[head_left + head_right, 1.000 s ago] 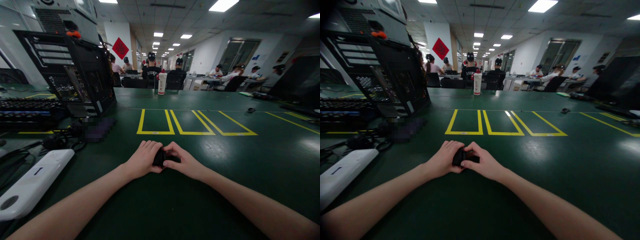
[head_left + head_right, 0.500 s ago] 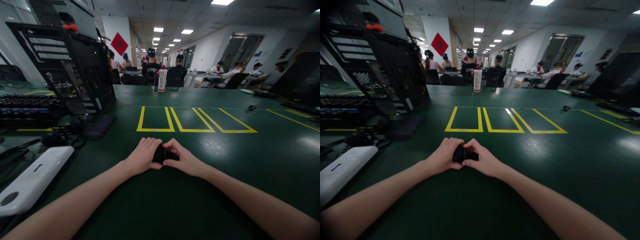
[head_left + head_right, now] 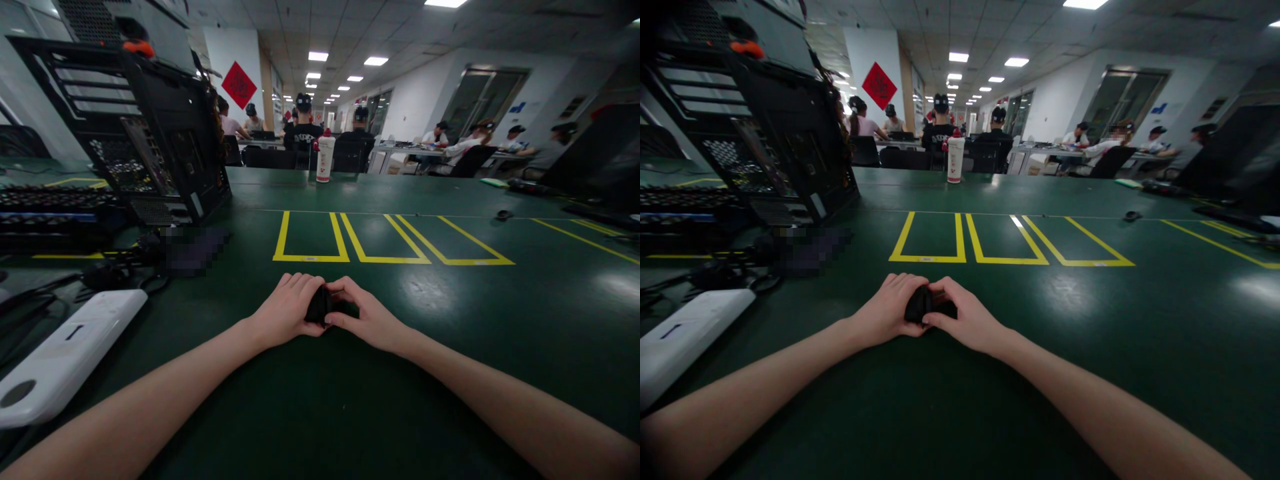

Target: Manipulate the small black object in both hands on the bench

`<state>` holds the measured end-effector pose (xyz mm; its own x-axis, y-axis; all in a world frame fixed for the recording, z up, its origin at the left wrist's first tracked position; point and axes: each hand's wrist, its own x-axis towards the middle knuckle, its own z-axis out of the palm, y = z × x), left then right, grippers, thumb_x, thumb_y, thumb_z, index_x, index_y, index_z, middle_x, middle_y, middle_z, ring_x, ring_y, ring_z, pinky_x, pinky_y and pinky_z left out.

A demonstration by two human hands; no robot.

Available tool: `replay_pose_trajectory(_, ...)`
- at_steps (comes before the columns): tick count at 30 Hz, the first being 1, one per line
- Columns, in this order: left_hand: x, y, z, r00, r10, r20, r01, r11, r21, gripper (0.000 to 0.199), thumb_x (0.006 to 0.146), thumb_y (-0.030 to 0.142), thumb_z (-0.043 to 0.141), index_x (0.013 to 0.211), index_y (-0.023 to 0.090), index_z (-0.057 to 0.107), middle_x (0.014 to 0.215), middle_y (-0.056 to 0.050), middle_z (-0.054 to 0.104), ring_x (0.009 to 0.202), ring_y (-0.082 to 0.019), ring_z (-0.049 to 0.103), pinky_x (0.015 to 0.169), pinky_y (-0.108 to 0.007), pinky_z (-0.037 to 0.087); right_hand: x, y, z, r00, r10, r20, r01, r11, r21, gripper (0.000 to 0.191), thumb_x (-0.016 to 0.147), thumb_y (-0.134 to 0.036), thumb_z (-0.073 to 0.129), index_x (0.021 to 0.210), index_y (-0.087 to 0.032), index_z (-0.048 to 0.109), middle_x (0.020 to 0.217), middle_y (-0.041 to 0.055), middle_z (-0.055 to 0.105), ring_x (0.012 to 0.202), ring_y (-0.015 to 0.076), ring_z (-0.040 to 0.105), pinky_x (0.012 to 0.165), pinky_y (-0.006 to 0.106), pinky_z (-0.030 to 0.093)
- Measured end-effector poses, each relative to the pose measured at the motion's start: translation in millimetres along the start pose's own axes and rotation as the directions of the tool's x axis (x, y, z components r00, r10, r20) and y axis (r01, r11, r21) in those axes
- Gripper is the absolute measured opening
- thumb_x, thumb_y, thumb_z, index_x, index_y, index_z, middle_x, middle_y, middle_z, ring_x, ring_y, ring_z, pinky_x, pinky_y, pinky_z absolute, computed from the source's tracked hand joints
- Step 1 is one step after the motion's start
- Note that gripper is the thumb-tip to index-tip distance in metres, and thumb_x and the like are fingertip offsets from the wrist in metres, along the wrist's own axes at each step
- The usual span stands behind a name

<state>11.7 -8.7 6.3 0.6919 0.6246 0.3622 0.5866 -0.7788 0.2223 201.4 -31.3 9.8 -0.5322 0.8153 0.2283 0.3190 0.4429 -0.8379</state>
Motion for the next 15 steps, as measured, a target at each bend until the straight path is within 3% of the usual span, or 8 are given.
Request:
replay_pose_trajectory(4,0.0,-0.8,1.2,1.0,-0.006,0.002,0.006,1.0,0.013,0.063,0.062,0.034,0.068,0.113,0.017,0.035,0.106,-0.008,0.052,0.094,-0.024,0.049,0.079,-0.036,0.035,-1.7,1.9,-0.3,1.0,-0.031,0.001,0.031,0.999,0.028,0.038,0.073,-0.017,0.062,0.105,-0.023,0.044,0.102,0.0016,0.049,0.099,0.0165,0.052,0.09,0.037,0.043)
replay_pose_trajectory(9,1.0,0.3,0.8,1.0,-0.001,-0.003,0.001,1.0,0.017,0.059,0.065,0.036,0.066,0.112,0.016,0.037,0.105,-0.008,0.052,0.092,-0.024,0.049,0.078,-0.035,0.036,-0.1,2.5,3.3,1.0,0.012,-0.028,-0.008,0.99,0.139,0.021,0.08,-0.022,0.053,0.1,-0.022,0.045,0.098,0.0016,0.05,0.096,0.0154,0.054,0.081,0.033,0.049)
replay_pose_trajectory(15,0.9,1.2,0.5,1.0,0.0,-0.006,0.0,1.0,0.029,0.059,0.064,0.034,0.066,0.112,0.016,0.037,0.106,-0.008,0.052,0.093,-0.024,0.049,0.078,-0.036,0.035,-0.3,-1.8,4.7,0.998,0.043,-0.036,-0.043,0.999,0.006,0.031,0.081,-0.023,0.051,0.11,-0.022,0.039,0.106,0.0055,0.05,0.093,0.0167,0.055,0.081,0.036,0.049)
